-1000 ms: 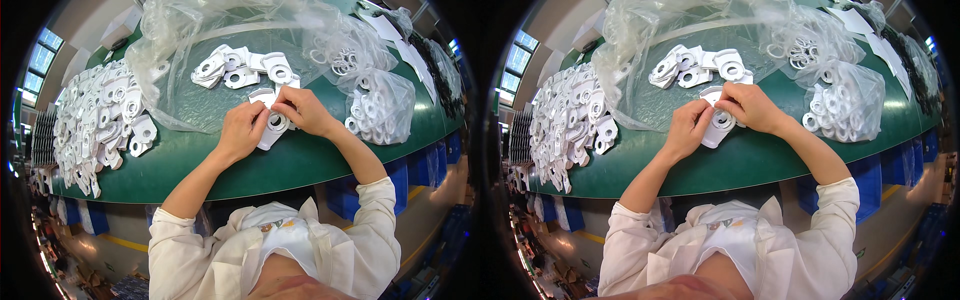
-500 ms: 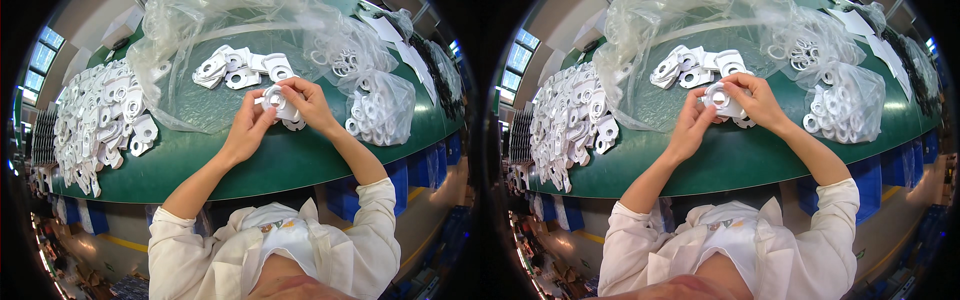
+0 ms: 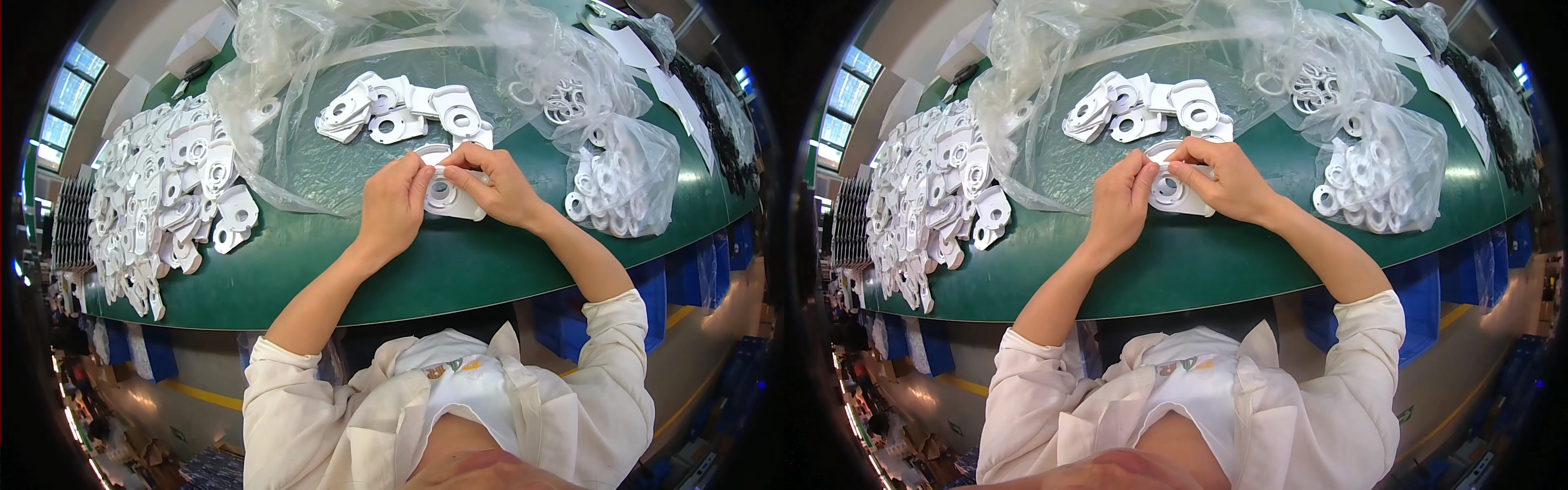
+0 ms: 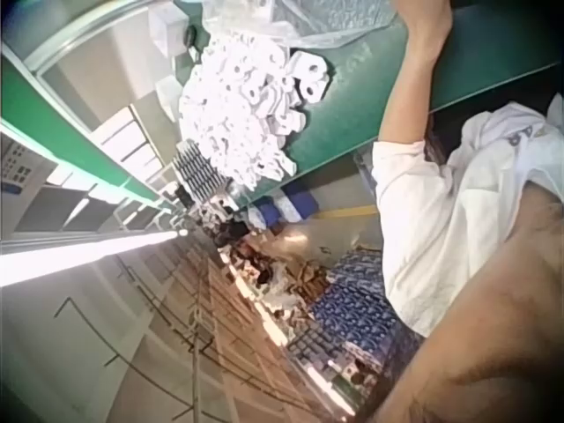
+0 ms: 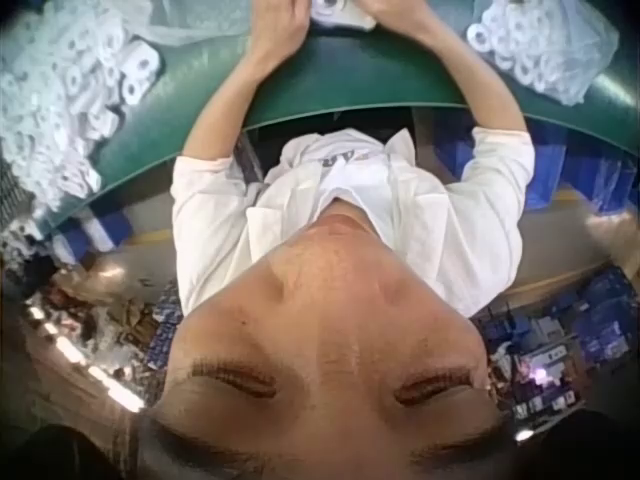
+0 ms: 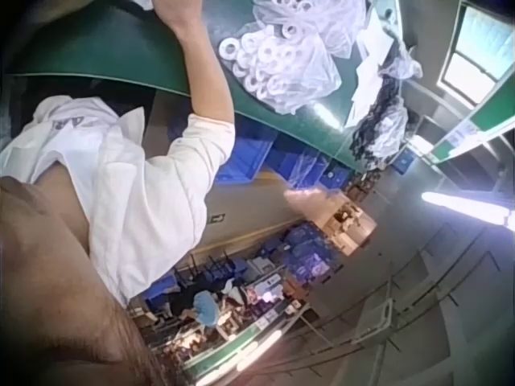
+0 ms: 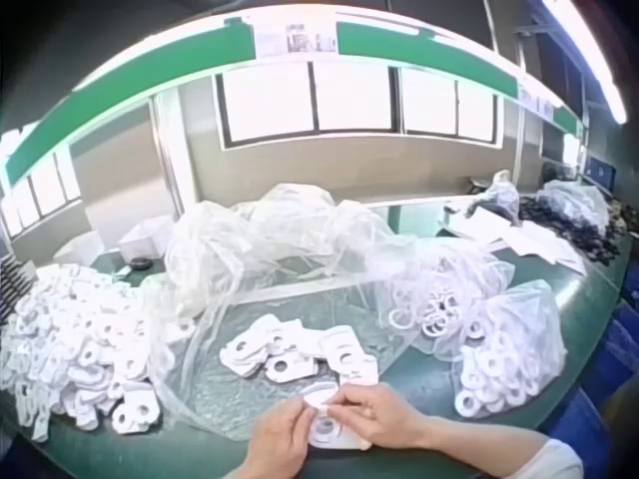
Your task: Assembling small white plastic components at a workbench in a factory.
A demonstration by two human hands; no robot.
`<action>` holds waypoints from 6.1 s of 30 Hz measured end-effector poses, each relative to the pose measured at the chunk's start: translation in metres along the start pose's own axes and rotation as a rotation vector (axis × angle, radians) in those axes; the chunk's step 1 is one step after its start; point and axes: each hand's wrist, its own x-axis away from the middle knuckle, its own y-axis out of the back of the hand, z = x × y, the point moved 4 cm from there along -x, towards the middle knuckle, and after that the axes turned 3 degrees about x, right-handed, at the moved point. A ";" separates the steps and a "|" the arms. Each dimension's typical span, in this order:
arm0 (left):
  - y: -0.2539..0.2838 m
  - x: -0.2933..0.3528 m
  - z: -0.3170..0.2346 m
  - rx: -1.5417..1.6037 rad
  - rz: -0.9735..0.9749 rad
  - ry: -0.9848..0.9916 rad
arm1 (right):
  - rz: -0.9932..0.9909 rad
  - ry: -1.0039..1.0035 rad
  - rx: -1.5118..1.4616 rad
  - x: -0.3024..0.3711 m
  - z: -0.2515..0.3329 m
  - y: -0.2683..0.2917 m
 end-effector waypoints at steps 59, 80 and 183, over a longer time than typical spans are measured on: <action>0.009 -0.086 0.091 -0.251 0.030 -0.040 | -0.328 -0.805 1.098 0.083 -0.129 0.248; 0.031 -0.025 0.015 0.529 0.019 0.401 | -0.736 -0.535 1.152 0.057 0.004 0.197; -0.020 0.001 0.018 1.103 0.233 0.618 | -0.009 -0.385 -0.249 -0.020 -0.020 0.014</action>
